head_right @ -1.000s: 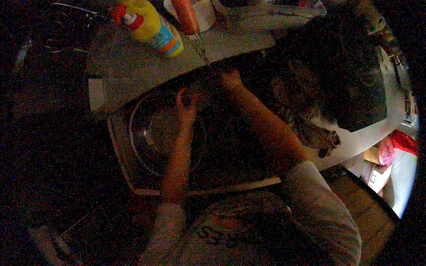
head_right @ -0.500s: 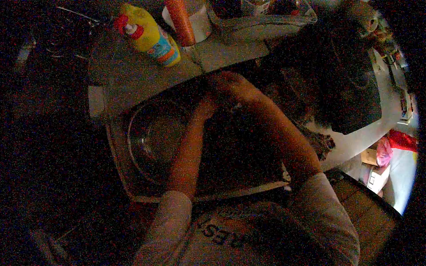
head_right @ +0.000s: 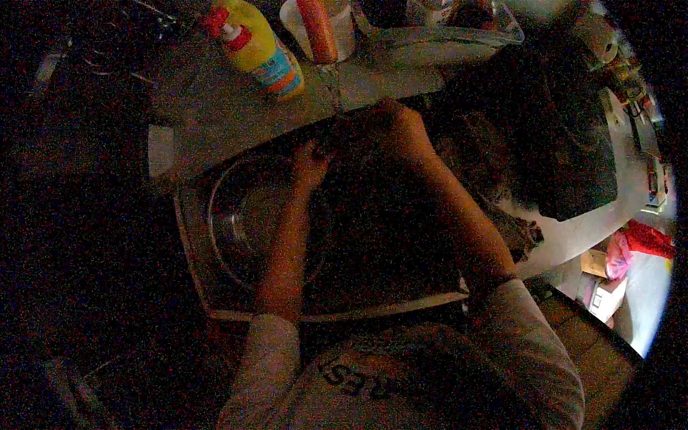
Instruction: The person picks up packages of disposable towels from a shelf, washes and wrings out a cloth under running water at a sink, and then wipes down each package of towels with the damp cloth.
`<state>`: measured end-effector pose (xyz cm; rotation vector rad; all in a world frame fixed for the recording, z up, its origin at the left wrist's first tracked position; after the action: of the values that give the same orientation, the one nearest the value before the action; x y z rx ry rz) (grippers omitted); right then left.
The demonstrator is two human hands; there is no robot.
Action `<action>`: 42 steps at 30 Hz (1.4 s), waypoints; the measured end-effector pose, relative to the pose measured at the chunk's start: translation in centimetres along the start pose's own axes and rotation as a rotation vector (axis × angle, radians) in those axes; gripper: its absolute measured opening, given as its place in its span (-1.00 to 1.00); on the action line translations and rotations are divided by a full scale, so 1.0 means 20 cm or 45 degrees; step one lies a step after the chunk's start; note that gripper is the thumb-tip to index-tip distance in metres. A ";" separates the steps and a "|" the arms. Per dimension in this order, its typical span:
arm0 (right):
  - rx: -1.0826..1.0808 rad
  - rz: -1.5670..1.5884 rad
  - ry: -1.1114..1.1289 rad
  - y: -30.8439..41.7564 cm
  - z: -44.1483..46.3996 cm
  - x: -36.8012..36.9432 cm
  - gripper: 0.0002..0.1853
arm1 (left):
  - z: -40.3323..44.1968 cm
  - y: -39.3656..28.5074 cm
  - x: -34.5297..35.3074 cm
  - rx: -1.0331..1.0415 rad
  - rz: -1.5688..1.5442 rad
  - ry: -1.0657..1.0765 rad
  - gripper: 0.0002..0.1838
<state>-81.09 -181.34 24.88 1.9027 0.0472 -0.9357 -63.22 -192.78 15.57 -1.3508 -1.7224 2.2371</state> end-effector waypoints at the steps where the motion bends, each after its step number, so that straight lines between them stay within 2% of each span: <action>1: -0.002 0.000 0.002 -0.01 0.00 -0.01 -0.59 | 0.01 0.01 0.03 -0.022 0.178 0.104 -0.51; 3: -0.049 -0.269 -0.219 -0.03 -0.01 -0.10 -0.63 | 0.04 0.01 0.05 0.026 0.203 0.135 -0.49; 4: -0.048 -0.272 -0.219 -0.07 -0.01 -0.11 -0.63 | 0.04 0.00 0.06 0.070 0.230 0.175 -0.48; 5: -0.095 -0.233 -0.338 -0.10 -0.02 -0.14 -0.64 | 0.04 0.01 0.02 0.071 0.228 0.172 -0.48; 6: -0.142 -0.191 -0.456 -0.11 -0.03 -0.18 -0.64 | 0.02 -0.15 -0.09 -0.072 0.119 0.293 -0.49; 7: -0.143 -0.189 -0.458 -0.08 -0.05 -0.20 -0.64 | -0.01 -0.21 -0.14 -0.141 0.064 0.355 -0.50; 8: 0.035 -0.158 -0.330 -0.09 -0.05 -0.19 -0.62 | -0.04 -0.28 -0.19 -0.213 0.014 0.416 -0.50; 9: 0.212 -0.124 -0.199 -0.12 -0.06 -0.17 -0.59 | -0.05 -0.29 -0.26 -0.245 -0.201 0.213 -0.50; 10: 0.215 -0.119 -0.200 -0.13 -0.08 -0.16 -0.59 | -0.05 -0.29 -0.28 -0.263 -0.306 0.112 -0.50; 11: 0.266 -0.047 -0.069 -0.16 -0.08 -0.10 -0.56 | -0.05 -0.28 -0.30 -0.275 -0.410 0.010 -0.50; 14: 0.314 0.013 0.193 -0.40 0.00 0.21 -0.52 | -0.02 -0.31 -0.28 -0.165 -0.281 0.037 -0.51; 16: 0.315 0.003 0.315 -0.42 0.04 0.36 -0.51 | -0.04 -0.39 -0.28 -0.066 -0.143 -0.198 -0.53; 17: 0.546 0.877 0.484 -0.41 0.03 0.50 -0.58 | -0.08 -0.39 -0.25 -0.066 -0.143 -0.193 -0.53; 18: 0.749 1.762 0.625 -0.37 0.01 0.60 -0.65 | -0.11 -0.47 -0.19 0.203 -0.160 -0.121 -0.52; 19: 0.748 1.763 0.624 -0.44 0.06 0.69 -0.65 | -0.17 -0.52 -0.15 0.472 -0.175 -0.051 -0.50; 20: 0.598 1.894 0.705 -0.52 0.17 0.83 -0.64 | -0.24 -0.46 -0.06 0.505 -0.096 0.083 -0.48; 21: 0.324 2.133 0.987 -0.33 0.13 0.78 -0.63 | -0.31 -0.37 0.03 0.532 -0.015 0.219 -0.46; 22: 0.045 2.342 1.357 -0.14 0.05 0.72 -0.61 | -0.39 -0.34 0.06 0.528 -0.009 0.221 -0.46; 23: -0.198 2.441 1.737 0.02 -0.05 0.65 -0.59 | -0.45 -0.28 0.09 0.401 -0.006 0.241 -0.45; 24: 0.056 2.003 1.200 -0.04 0.00 0.71 -0.63 | -0.50 -0.21 0.12 0.275 -0.005 0.258 -0.45; 25: 0.147 1.779 0.919 -0.09 0.02 0.69 -0.64 | -0.53 -0.14 0.17 0.275 -0.005 0.259 -0.45; 26: 0.270 1.525 0.676 -0.14 0.02 0.65 -0.66 | -0.56 -0.02 0.19 0.126 -0.272 0.129 -0.43; 27: 0.430 1.885 0.734 -0.15 -0.01 0.64 -0.69 | -0.58 0.07 0.20 -0.024 -0.538 -0.003 -0.42; 28: 0.596 2.247 0.780 -0.13 -0.05 0.61 -0.71 | -0.55 0.00 0.17 -0.023 -0.542 0.002 -0.42; 29: 0.596 2.246 0.771 -0.09 -0.10 0.56 -0.71 | -0.50 -0.08 0.11 0.067 -0.639 -0.062 -0.42; 31: 1.029 2.036 0.382 -0.12 -0.23 0.48 -0.62 | -0.34 -0.05 0.15 0.163 -0.744 -0.133 -0.41; 32: 1.025 2.032 0.380 -0.19 -0.23 0.51 -0.62 | -0.25 0.15 0.38 0.021 -1.324 0.006 -0.45; 34: 0.797 2.003 0.646 -0.33 -0.19 0.58 -0.63 | -0.19 0.31 0.63 -0.125 -1.900 0.158 -0.48; 35: 0.795 2.003 0.643 -0.37 -0.20 0.55 -0.63 | -0.18 0.38 0.67 -0.072 -1.478 0.124 -0.50; 36: 0.675 1.825 0.563 -0.40 -0.20 0.48 -0.61 | -0.17 0.40 0.67 -0.017 -1.057 0.091 -0.50; 37: 0.555 1.646 0.486 -0.44 -0.20 0.42 -0.60 | -0.13 0.31 0.61 -0.009 -1.058 0.093 -0.50; 38: 0.546 1.650 0.477 -0.49 -0.24 0.43 -0.60 | -0.09 0.27 0.56 -0.264 -1.373 0.018 -0.49; 39: 0.713 1.646 0.347 -0.62 -0.29 0.47 -0.58 | -0.08 0.22 0.52 -0.530 -1.680 -0.056 -0.49; 40: 0.881 1.634 0.223 -0.74 -0.34 0.53 -0.56 | -0.10 0.17 0.47 -0.524 -1.681 -0.053 -0.49; 41: 0.877 1.635 0.222 -0.75 -0.35 0.61 -0.56 | -0.12 0.11 0.41 -0.392 -1.621 -0.019 -0.48; 42: 0.856 1.829 0.153 -0.73 -0.34 0.71 -0.54 | -0.15 0.07 0.36 -0.264 -1.557 0.012 -0.47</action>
<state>-73.03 -173.26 6.67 1.8852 -1.5032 0.2120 -65.25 -187.52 9.98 -0.1014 -1.9568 1.3391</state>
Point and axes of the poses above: each hand's wrist, its own z-axis towards the middle knuckle, its own x-axis out of the palm, y = z × x, the point moved 8 cm from there along z, towards the middle knuckle, and after that the axes turned 11 degrees about x, right-handed, at the moved point
